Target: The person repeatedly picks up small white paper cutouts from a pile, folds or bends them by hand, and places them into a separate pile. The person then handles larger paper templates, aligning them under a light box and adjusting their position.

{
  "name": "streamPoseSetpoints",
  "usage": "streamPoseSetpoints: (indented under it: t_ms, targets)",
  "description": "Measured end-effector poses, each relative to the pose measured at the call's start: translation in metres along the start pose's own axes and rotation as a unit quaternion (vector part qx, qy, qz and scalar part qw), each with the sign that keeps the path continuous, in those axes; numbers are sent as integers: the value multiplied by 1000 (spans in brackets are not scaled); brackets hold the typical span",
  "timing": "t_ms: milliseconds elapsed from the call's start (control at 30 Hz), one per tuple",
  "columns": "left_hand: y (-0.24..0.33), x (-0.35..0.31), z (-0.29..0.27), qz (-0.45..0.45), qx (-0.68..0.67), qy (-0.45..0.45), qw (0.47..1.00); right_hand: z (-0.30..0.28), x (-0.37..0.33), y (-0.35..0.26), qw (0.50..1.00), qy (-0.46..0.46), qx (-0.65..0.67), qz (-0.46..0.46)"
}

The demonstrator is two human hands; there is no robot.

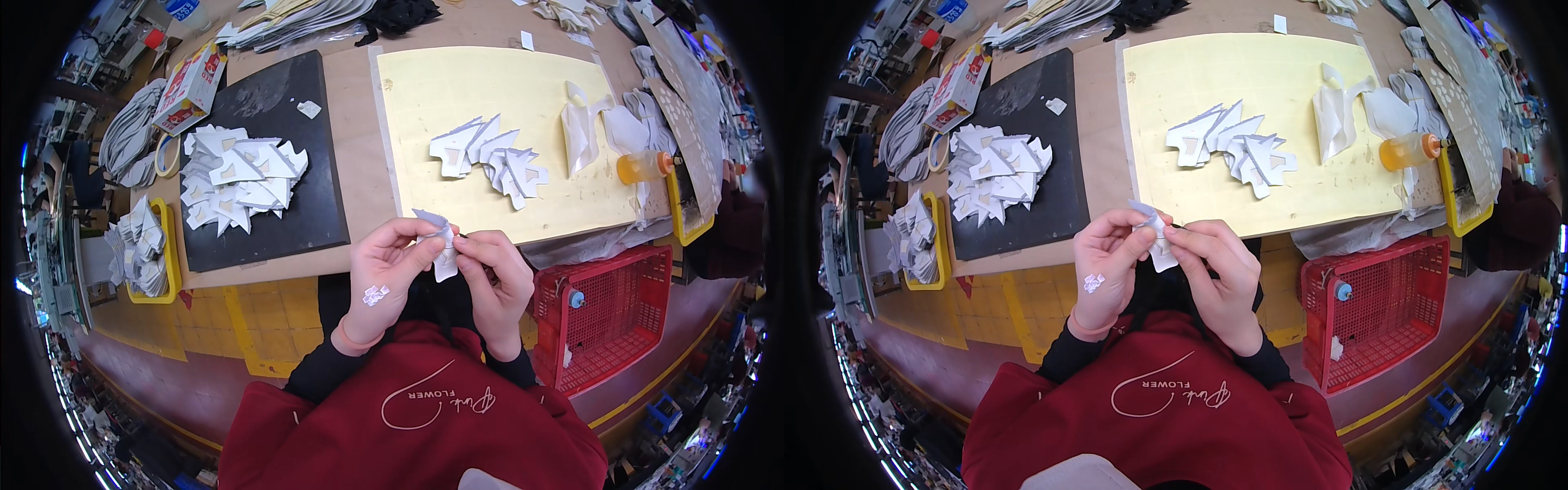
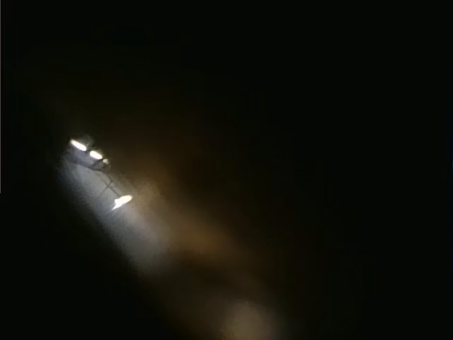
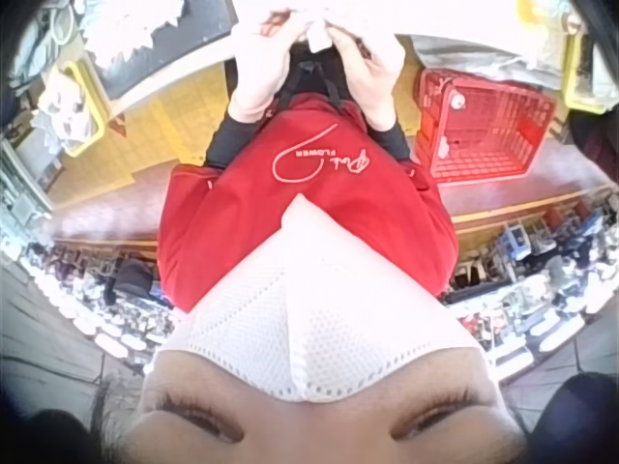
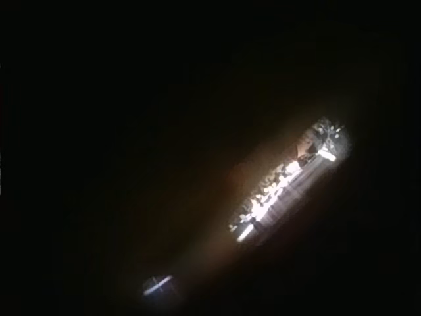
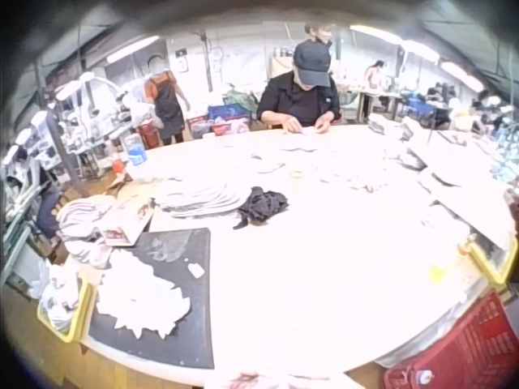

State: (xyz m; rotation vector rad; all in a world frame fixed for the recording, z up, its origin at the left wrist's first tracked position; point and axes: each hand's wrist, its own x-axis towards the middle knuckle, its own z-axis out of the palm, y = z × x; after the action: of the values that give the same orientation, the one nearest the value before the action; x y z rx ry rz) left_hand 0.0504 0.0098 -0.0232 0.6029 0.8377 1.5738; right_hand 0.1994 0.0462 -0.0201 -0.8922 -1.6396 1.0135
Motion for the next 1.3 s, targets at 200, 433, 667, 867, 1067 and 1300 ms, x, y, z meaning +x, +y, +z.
streamPoseSetpoints:
  t_ms: [200,433,667,867,1067,1300]
  targets:
    - [0,1,6,-17,35,48,998,5,-1,1,998,17,-50,-23]
    - [2,0,5,-30,14,44,998,-1,2,0,1000,-8,-23,-6]
    - [-2,-1,2,-18,15,33,999,-3,2,-2,999,-16,-40,-1]
    - [3,1,5,-26,39,23,999,-3,2,-2,999,-30,-19,27]
    - [10,5,-5,-91,8,-9,996,-7,-1,4,952,-71,230,188]
    - [9,7,-5,-115,-20,8,993,-15,-6,24,782,-56,503,364]
